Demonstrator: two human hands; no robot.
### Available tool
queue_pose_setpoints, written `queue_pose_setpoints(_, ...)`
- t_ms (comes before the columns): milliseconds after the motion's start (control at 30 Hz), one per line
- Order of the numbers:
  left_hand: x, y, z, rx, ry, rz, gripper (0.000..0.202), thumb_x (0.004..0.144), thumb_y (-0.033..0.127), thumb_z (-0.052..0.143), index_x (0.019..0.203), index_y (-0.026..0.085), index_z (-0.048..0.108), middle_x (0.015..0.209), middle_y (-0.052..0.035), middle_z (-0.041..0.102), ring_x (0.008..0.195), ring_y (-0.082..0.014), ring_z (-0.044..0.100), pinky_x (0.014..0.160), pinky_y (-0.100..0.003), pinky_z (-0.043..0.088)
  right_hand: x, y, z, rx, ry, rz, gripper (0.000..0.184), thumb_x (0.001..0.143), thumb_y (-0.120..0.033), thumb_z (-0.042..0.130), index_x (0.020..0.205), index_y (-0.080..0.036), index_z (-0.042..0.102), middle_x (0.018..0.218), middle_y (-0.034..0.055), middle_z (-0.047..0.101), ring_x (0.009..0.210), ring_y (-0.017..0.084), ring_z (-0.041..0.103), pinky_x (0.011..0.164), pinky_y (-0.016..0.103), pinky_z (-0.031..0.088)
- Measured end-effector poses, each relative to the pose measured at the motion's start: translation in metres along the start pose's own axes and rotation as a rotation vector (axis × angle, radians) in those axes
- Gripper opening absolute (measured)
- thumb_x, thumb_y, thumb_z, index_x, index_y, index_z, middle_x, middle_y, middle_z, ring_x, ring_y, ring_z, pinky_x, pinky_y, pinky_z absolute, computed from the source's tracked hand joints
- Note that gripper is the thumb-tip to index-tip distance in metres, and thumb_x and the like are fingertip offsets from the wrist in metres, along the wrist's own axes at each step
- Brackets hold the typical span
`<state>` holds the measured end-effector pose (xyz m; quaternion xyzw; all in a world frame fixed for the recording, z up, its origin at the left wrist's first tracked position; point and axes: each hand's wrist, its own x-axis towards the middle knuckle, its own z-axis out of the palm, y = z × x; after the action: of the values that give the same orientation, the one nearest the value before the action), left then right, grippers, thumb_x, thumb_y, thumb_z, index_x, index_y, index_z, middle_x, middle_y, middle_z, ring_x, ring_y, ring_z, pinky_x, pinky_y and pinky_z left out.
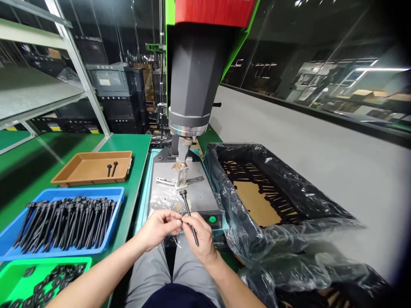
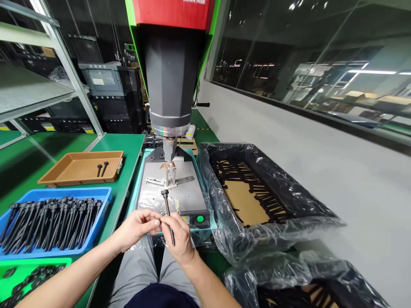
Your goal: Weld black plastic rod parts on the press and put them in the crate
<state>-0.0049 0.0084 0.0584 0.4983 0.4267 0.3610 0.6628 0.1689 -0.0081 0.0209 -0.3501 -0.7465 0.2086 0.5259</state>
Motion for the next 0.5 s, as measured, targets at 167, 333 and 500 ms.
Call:
queue_pose_setpoints(167,0.004,0.004,-0.004,-0.006,0.001,-0.073,0.04,0.068,0.044,0.079,0.089,0.011,0.069,0.073,-0.006,0.069,0.069,-0.0151,0.064,0.066,-0.026,0.05,-0.001,0.011,0.003,-0.104,-0.053,-0.092,0.031,0.09,-0.009,0.048,0.117,-0.021,0.058,0.092,0.0082,0.059,0.085,0.02,0.057,0.077,0.034,0.051)
queue_pose_setpoints(333,0.009,0.008,-0.015,-0.049,0.083,-0.068,0.038,0.064,0.038,0.082,0.088,0.012,0.066,0.07,-0.0033,0.069,0.066,-0.0145,0.064,0.066,-0.027,0.05,0.002,0.018,-0.006,0.045,-0.195,-0.085,0.06,0.085,-0.042,0.061,0.136,-0.015,0.047,0.112,0.0161,0.055,0.09,0.025,0.059,0.076,0.04,0.054)
queue_pose_setpoints(500,0.014,0.022,-0.034,0.015,0.282,0.128,0.039,0.063,0.035,0.08,0.093,0.013,0.068,0.079,-0.0043,0.071,0.071,-0.0162,0.066,0.07,-0.03,0.051,-0.001,0.026,-0.013,0.196,-0.216,0.177,0.031,0.099,-0.029,0.039,0.115,-0.021,0.064,0.097,0.0094,0.062,0.064,0.015,0.06,0.065,0.033,0.053)
